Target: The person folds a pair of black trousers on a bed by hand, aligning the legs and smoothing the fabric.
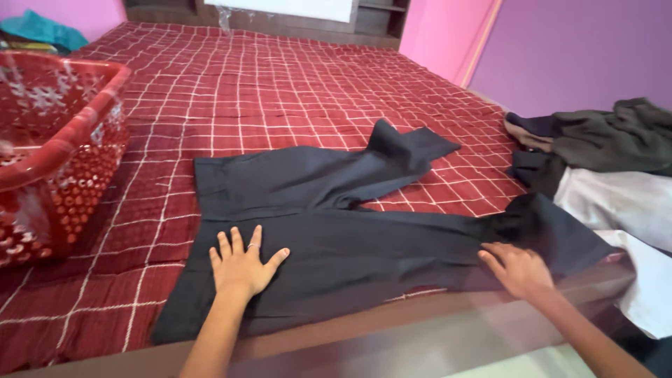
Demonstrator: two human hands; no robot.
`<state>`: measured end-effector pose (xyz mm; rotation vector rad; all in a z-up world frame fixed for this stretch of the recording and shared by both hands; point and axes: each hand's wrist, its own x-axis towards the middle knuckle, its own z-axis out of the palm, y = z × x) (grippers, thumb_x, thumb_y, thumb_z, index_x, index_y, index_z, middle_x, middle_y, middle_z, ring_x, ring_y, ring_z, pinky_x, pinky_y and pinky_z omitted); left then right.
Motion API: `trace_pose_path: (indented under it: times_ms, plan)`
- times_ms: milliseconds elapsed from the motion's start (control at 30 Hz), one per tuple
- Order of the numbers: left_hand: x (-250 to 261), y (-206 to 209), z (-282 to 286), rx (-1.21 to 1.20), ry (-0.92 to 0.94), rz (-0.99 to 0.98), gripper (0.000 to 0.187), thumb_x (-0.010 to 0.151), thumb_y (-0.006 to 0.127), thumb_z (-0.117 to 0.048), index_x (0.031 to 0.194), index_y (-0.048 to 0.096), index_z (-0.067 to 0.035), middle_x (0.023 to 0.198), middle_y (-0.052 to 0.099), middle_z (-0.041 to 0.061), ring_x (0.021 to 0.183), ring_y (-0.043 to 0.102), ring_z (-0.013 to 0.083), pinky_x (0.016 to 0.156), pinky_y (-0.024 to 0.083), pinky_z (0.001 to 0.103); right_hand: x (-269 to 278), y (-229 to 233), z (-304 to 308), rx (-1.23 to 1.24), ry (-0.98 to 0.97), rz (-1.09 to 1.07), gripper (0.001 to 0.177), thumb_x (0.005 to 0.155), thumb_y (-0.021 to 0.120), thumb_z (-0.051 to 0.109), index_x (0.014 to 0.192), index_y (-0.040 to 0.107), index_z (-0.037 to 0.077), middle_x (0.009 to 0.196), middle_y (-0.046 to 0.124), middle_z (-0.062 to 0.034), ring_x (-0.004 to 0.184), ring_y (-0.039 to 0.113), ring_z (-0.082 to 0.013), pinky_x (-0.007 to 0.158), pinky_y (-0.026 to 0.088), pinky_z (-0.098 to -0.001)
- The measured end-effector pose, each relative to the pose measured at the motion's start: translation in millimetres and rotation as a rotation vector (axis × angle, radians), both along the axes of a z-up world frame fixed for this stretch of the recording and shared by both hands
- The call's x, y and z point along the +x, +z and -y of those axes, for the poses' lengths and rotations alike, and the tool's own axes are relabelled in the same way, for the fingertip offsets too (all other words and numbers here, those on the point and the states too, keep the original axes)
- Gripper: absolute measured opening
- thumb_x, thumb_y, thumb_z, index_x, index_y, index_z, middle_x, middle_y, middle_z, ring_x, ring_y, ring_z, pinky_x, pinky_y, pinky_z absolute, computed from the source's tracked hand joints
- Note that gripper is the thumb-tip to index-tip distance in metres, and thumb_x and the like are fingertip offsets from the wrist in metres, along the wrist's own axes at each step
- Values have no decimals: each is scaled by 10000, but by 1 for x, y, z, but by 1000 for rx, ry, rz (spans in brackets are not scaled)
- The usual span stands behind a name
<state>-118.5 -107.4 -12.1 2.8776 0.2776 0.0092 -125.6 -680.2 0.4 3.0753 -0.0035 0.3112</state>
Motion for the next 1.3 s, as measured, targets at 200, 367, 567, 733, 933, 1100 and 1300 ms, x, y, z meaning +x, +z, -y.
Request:
trace_pose_path:
  times_ms: [200, 367, 567, 733, 933, 1100, 1300]
  plan:
    - [3, -3, -1, -4, -2, 3, 1008, 825, 344, -909, 1635, 162, -337, 1703, 60, 165, 1572, -8, 378, 1246, 36, 547, -53, 47, -93, 419, 729, 252, 448, 843, 759, 284, 1249, 694, 104, 1300, 685, -110, 1200, 650, -342, 1007, 492, -436]
    - [0, -2, -2, -18, -2, 24, 1004, 821, 355, -907, 1632, 182, -340, 1702, 81, 164, 1574, 8, 371, 1246, 44, 544, -56, 57, -167, 439, 712, 9, 511, 712, 766, 64, 1212, 724, 157, 1067, 721, -63, 938, 742, -267, 839, 595, -366]
    - [0, 0, -3, -13, -10, 21, 993, 823, 347, -905, 1629, 189, -347, 1706, 84, 152, 1578, 15, 367, 1249, 59, 539, -74, 56, -149, 169, 755, 80, 545, 753, 726, -6, 1263, 679, 182, 1041, 684, -67, 878, 699, -312, 746, 566, -426]
    - [2, -4, -3, -21, -13, 16, 992, 825, 348, -903, 1629, 188, -344, 1702, 70, 152, 1568, 1, 370, 1245, 53, 539, -78, 71, -142, 230, 667, -178, 688, 640, 689, -82, 1273, 714, 186, 954, 682, -64, 875, 700, -249, 766, 557, -364]
    - [-4, 6, 1, -2, -38, -15, 909, 796, 423, -878, 1597, 241, -491, 1695, 56, 211, 1562, -29, 445, 1232, 23, 608, -49, 103, -171, 897, 607, -677, 466, 960, 716, 121, 1419, 650, 76, 1044, 666, -56, 866, 603, -129, 801, 514, -315]
    - [-13, 18, 3, -14, -62, -23, 1041, 680, 479, -968, 1582, 274, -490, 1687, 64, 232, 1559, -25, 462, 1223, 24, 637, -12, 57, -269, 653, 797, -350, 543, 1038, 503, 418, 1492, 515, 121, 1517, 579, -137, 1401, 547, -246, 1144, 423, -393]
    - [-16, 19, 1, -21, -74, -1, 1085, 641, 486, -991, 1577, 292, -477, 1685, 68, 233, 1560, -14, 451, 1224, 31, 631, 41, -13, -203, 96, 534, -462, 691, 1001, 288, 620, 1614, 289, 302, 1704, 174, -130, 1579, 158, -331, 1237, 200, -531]
